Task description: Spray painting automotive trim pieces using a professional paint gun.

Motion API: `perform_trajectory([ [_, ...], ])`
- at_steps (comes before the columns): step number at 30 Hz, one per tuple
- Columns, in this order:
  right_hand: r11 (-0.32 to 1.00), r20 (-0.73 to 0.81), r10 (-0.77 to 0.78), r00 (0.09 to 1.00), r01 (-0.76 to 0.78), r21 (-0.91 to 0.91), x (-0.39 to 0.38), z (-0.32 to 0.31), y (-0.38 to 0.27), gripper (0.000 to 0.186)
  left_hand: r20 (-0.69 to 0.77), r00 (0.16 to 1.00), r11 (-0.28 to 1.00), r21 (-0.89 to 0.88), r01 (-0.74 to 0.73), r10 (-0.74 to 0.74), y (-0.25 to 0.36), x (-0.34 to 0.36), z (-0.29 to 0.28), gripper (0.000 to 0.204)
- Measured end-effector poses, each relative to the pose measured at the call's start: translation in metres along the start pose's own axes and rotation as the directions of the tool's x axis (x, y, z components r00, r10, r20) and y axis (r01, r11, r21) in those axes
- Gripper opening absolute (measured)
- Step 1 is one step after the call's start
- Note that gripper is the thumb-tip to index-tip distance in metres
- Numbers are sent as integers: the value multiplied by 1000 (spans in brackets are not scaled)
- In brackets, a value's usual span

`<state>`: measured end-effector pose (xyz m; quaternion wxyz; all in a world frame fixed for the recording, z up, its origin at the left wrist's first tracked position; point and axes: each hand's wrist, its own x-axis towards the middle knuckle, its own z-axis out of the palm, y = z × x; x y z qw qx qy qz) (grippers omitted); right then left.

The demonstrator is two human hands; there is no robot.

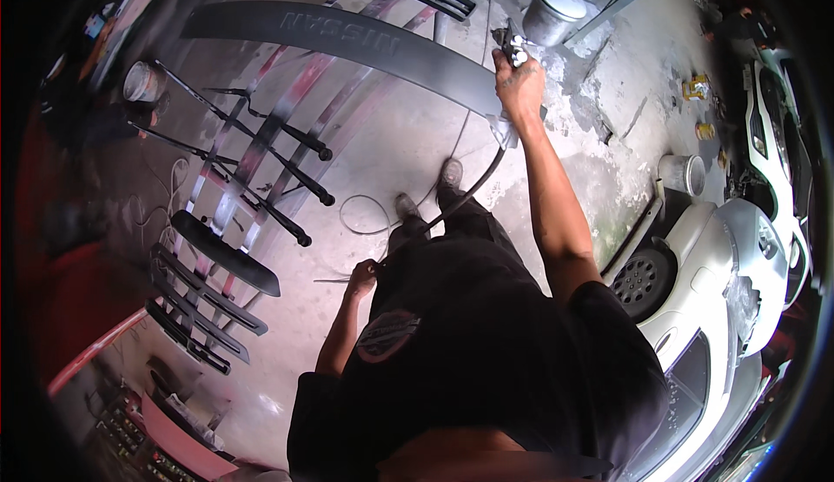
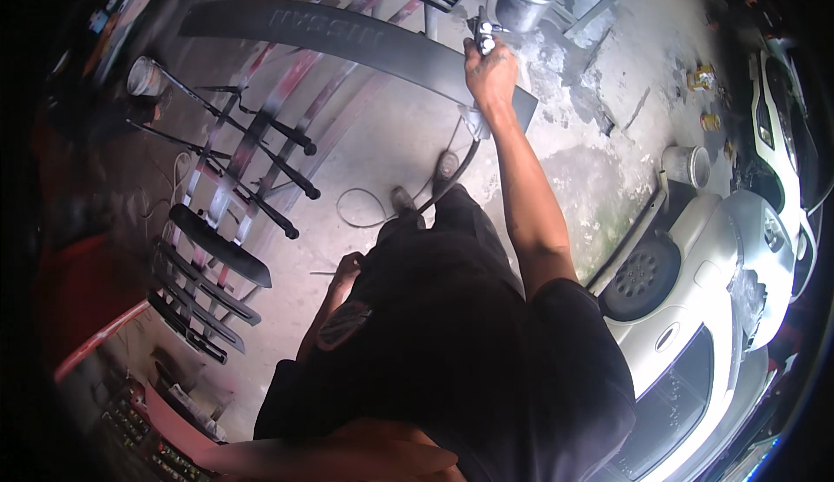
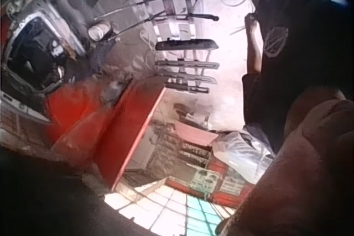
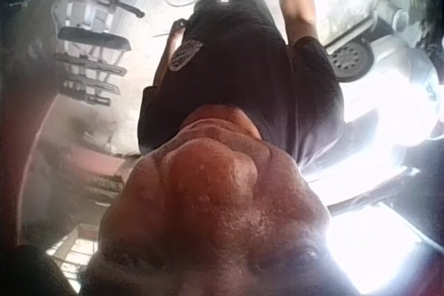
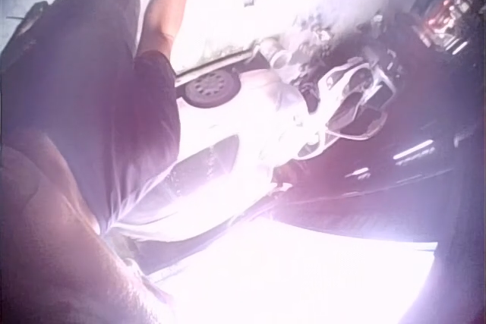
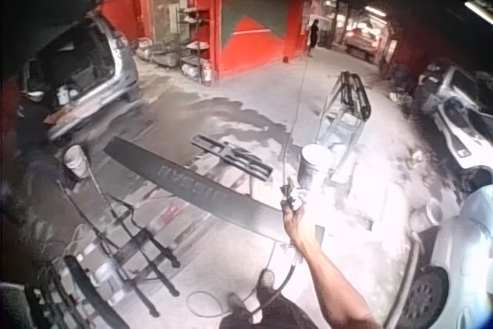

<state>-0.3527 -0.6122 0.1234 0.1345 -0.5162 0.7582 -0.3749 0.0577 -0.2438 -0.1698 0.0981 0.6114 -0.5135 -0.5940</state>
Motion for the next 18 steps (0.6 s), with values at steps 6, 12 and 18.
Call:
perform_trajectory([
  [6,992,86,-124,989,126,-17,90,58,-21,35,-97,979,980,72,185,-177,112,-12,-12,14],
  [12,968,192,-249,949,244,53,135,99,-80,36,-229,973,974,-225,-27,-26,140,-25,-7,11],
  [18,972,211,-220,952,233,-36,127,98,-69,34,-192,981,983,-182,-12,-24,82,-11,-27,9],
])
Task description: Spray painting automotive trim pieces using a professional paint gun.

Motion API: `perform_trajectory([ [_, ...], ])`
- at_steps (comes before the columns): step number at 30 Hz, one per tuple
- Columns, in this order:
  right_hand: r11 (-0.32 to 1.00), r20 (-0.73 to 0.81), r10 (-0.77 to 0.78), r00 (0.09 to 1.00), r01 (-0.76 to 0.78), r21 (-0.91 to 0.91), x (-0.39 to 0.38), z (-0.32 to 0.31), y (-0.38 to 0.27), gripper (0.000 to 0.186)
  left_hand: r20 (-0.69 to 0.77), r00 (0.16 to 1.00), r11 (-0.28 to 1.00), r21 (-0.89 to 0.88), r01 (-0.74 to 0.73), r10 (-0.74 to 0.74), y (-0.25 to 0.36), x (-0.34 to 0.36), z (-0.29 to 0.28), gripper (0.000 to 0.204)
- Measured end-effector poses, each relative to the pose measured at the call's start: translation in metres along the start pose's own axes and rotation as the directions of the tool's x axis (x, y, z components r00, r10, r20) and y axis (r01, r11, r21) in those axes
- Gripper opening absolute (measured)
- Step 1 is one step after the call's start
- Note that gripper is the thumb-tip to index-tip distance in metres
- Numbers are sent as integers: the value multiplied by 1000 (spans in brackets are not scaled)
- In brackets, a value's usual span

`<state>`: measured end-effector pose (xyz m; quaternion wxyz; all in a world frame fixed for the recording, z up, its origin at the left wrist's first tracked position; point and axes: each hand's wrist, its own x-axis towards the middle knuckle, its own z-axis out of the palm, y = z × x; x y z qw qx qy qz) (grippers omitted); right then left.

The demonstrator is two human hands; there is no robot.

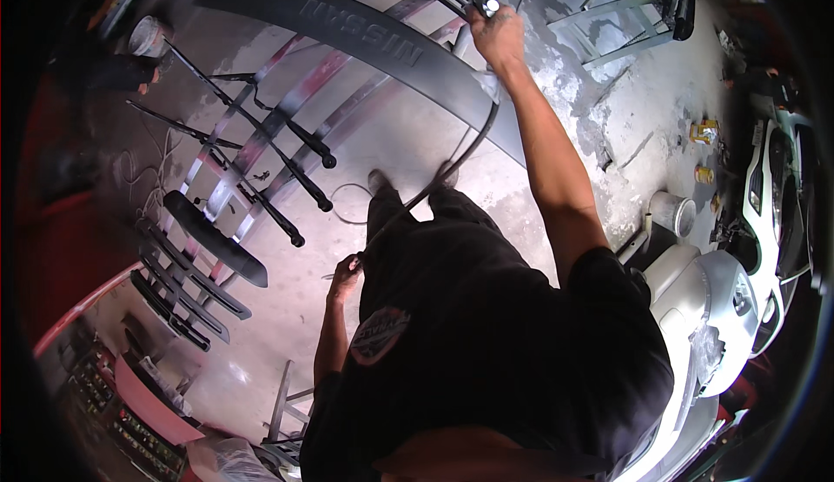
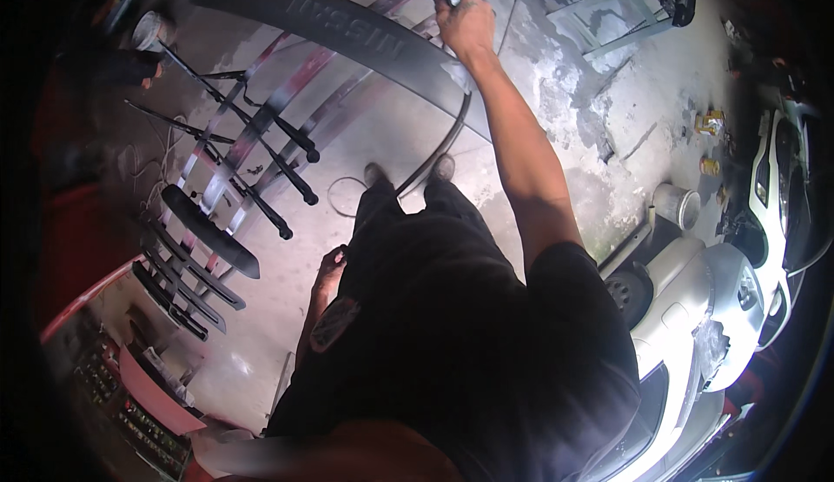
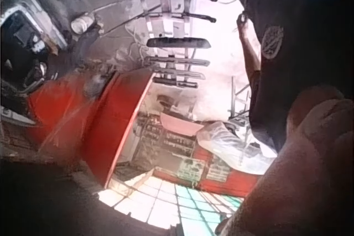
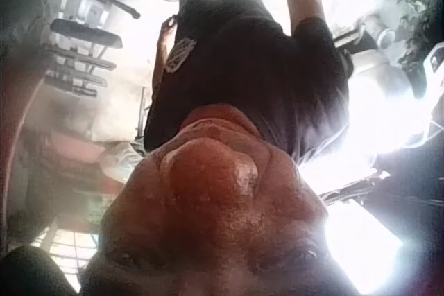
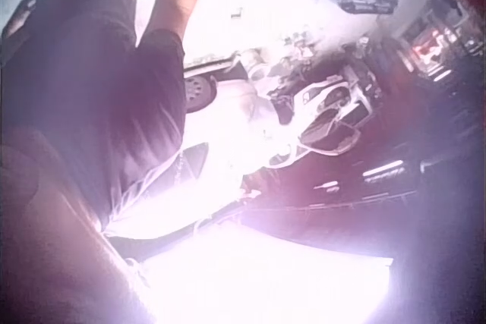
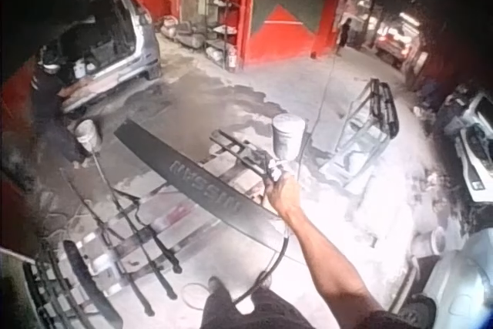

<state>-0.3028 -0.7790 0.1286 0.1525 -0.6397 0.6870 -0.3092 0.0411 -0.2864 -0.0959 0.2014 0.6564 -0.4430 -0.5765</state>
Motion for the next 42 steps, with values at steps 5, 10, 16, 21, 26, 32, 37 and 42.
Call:
perform_trajectory([
  [5,982,-82,137,987,-146,-122,-54,-16,12,29,147,972,981,-32,192,-185,-46,9,-29,15],
  [10,984,-170,68,983,-94,-150,-39,13,9,26,249,958,986,-36,160,-146,-76,10,-47,11],
  [16,999,-148,10,989,-15,-32,0,52,-36,29,225,967,985,-93,147,-123,-56,10,-59,21],
  [21,980,-75,95,993,-107,-168,-23,34,-30,37,236,968,983,-138,119,-84,-65,11,-62,34],
  [26,906,-209,191,959,-254,-337,-67,-1,47,41,287,956,985,-138,102,-59,-73,22,-64,34],
  [32,907,-268,203,942,-284,-312,-71,-11,53,38,283,957,989,-104,106,-72,-85,26,-60,41],
  [37,966,-114,254,960,-245,88,-32,15,-4,25,278,959,989,-116,96,-61,-54,27,-68,46],
  [42,998,-44,64,997,-65,-27,8,44,-34,37,124,990,984,-155,86,-68,-65,23,-53,45],
])
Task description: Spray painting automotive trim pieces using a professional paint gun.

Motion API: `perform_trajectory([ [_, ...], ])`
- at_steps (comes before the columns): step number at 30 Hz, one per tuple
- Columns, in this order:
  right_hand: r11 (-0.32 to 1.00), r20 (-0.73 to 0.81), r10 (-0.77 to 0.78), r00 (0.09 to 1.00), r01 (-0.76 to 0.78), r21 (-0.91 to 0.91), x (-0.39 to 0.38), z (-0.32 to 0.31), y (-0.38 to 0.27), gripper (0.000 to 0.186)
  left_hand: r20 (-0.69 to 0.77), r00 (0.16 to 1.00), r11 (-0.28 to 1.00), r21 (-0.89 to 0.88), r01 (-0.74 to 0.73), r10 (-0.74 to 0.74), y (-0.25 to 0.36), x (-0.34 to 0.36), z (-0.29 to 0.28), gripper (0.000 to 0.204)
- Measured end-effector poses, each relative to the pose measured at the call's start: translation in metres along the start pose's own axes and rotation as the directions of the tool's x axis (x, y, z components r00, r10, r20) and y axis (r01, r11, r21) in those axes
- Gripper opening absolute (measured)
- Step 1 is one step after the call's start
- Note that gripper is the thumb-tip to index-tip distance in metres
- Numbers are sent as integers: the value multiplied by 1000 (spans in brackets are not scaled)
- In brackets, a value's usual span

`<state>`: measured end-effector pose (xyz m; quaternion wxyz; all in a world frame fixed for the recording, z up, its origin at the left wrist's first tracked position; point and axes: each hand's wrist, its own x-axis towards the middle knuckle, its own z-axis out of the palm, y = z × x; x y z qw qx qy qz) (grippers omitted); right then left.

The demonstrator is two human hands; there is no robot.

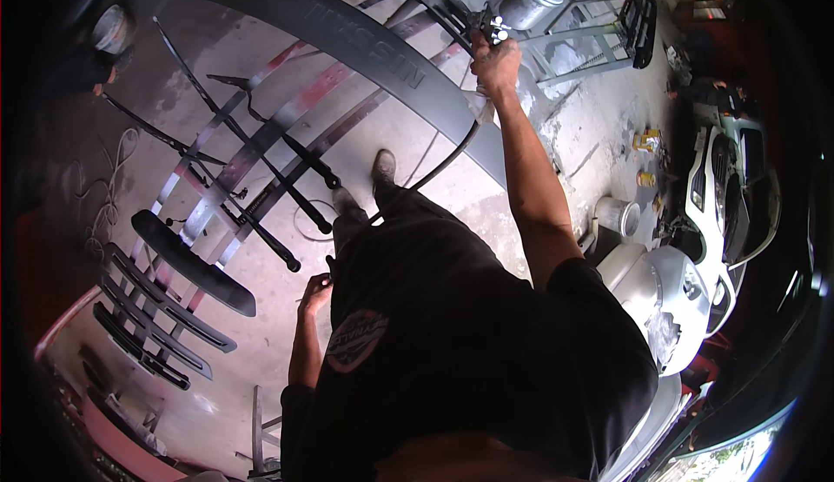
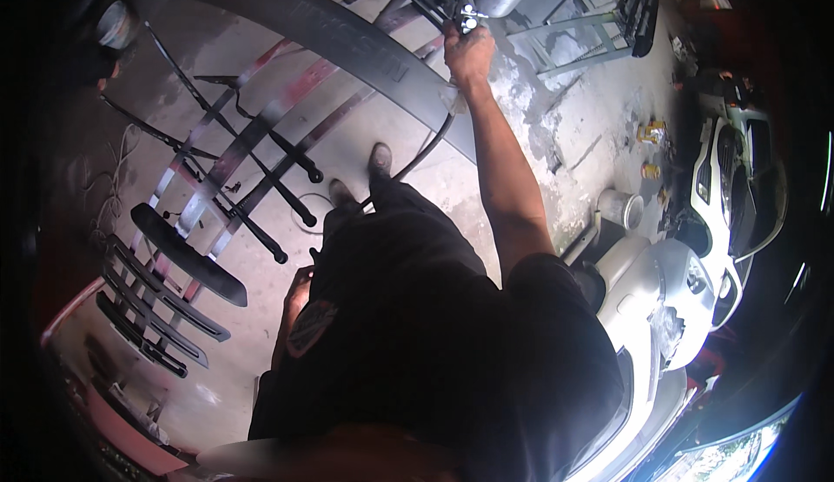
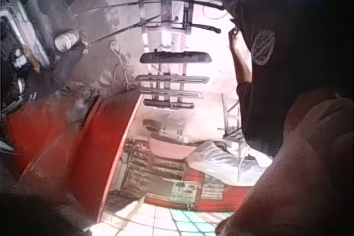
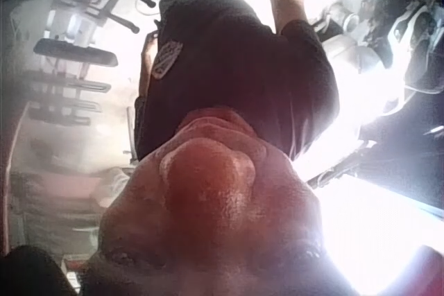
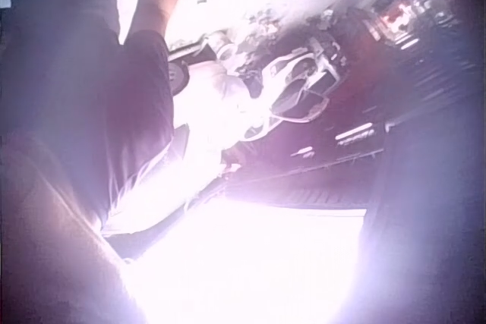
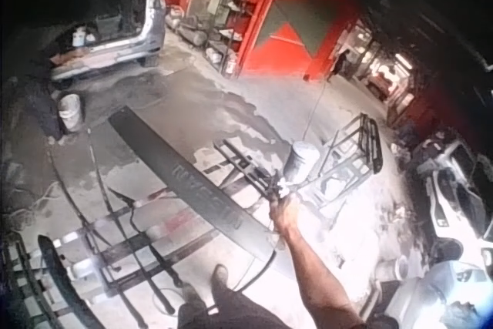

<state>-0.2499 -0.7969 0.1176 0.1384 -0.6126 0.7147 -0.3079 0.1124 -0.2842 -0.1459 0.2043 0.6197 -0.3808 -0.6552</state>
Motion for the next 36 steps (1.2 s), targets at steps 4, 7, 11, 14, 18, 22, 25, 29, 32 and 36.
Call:
perform_trajectory([
  [4,996,-18,-15,1000,14,-83,31,26,-1,35,-39,999,1000,16,5,-5,20,1,12,42],
  [7,998,8,-38,999,39,-40,50,39,-34,36,-79,997,1000,26,17,-14,42,-1,27,39],
  [11,941,-60,-335,940,337,28,94,77,-57,22,-136,991,994,-105,-11,-4,51,8,39,33],
  [14,926,0,-377,926,377,-26,116,94,-69,19,-132,991,1000,-3,-20,19,77,13,34,29],
  [18,951,32,-310,950,310,1,119,85,-48,33,-122,993,999,-53,0,-7,102,16,33,28],
  [22,974,76,-158,985,168,-153,81,53,-50,34,-107,991,995,-51,80,-86,82,14,35,27],
  [25,985,25,-90,996,93,-146,81,54,-30,34,-99,991,995,-40,90,-94,75,17,34,27],
  [29,979,6,-200,980,200,-40,105,72,-42,33,-112,993,996,-89,21,-31,82,19,34,25],
  [32,960,114,-279,953,276,45,127,94,-60,25,-124,992,997,-72,9,-18,94,20,34,26],
  [36,949,156,-233,960,189,254,110,83,-109,24,-125,992,996,-93,15,-26,101,15,34,26],
])
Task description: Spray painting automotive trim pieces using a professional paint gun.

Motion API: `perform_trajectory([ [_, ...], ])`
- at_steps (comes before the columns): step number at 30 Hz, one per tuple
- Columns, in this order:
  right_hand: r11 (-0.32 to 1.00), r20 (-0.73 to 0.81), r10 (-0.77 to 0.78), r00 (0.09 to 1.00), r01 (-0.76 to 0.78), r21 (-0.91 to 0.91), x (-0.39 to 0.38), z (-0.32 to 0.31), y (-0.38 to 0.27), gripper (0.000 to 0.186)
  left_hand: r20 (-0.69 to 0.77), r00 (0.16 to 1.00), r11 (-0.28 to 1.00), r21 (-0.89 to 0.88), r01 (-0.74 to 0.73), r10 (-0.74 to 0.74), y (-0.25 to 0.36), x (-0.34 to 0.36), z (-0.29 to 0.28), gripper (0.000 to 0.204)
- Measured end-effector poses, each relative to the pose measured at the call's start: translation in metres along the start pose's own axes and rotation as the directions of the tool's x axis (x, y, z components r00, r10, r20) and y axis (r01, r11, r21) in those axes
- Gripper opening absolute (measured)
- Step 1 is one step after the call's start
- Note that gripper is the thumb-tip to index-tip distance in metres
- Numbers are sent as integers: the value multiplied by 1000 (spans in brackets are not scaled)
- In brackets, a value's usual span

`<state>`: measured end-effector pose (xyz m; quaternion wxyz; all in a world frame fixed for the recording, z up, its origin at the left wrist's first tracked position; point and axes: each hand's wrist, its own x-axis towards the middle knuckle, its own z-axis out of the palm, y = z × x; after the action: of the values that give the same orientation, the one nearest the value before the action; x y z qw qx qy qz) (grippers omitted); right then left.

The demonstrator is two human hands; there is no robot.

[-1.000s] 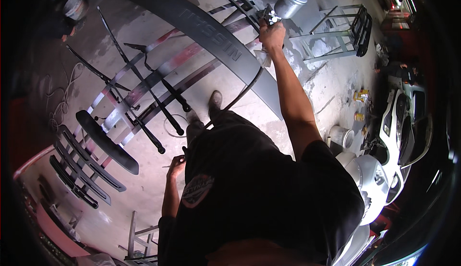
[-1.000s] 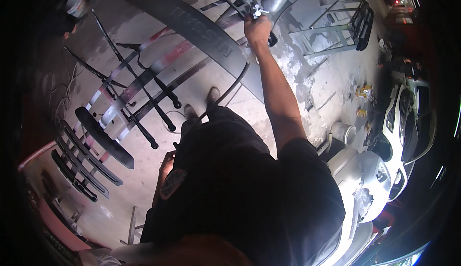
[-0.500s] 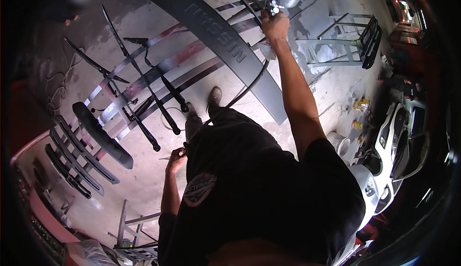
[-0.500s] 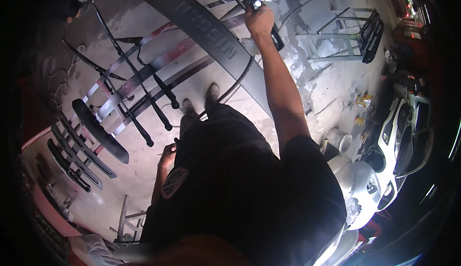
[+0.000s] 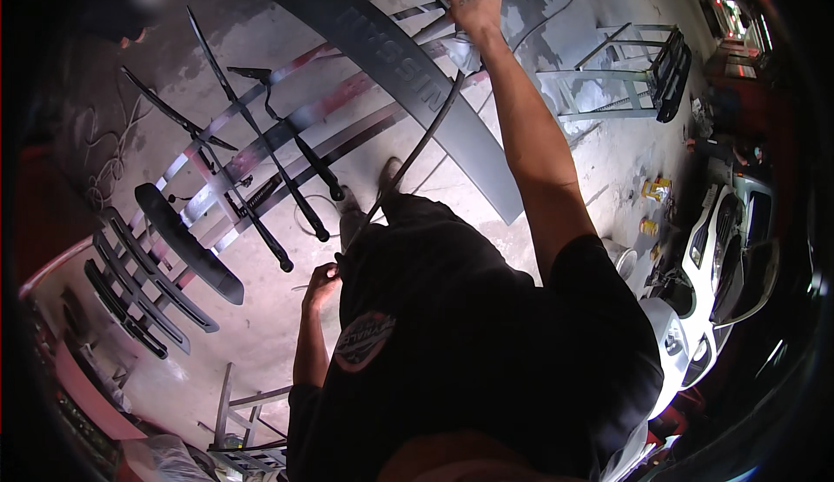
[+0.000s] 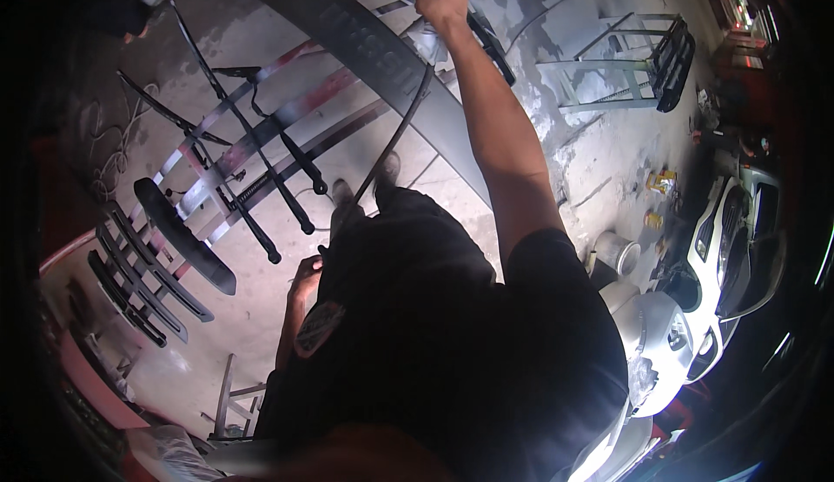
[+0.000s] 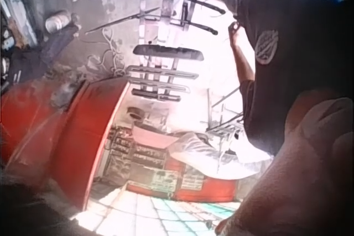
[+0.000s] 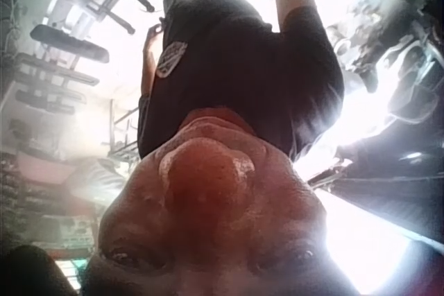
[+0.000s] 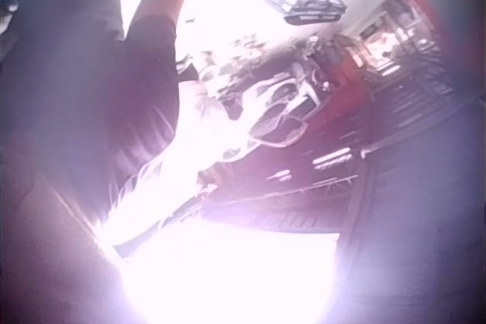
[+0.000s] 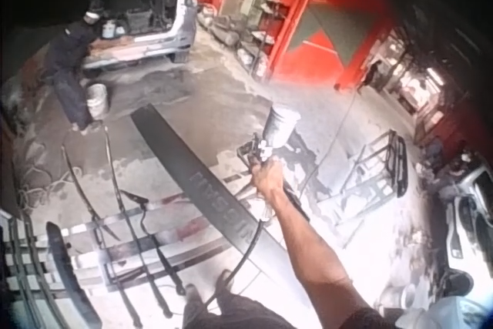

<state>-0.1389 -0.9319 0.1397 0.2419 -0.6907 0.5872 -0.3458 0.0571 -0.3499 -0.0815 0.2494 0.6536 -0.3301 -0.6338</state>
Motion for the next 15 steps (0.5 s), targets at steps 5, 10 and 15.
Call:
perform_trajectory([
  [5,973,-72,63,995,-77,-216,-40,-31,40,29,24,1000,1000,-12,10,-9,-23,0,-12,27],
  [10,935,-54,266,962,-272,-226,-133,-92,32,35,76,995,998,15,60,-60,-50,-6,-32,29],
  [15,921,-149,337,930,-358,-152,-151,-96,42,35,100,994,998,26,48,-51,-59,-11,-41,31],
])
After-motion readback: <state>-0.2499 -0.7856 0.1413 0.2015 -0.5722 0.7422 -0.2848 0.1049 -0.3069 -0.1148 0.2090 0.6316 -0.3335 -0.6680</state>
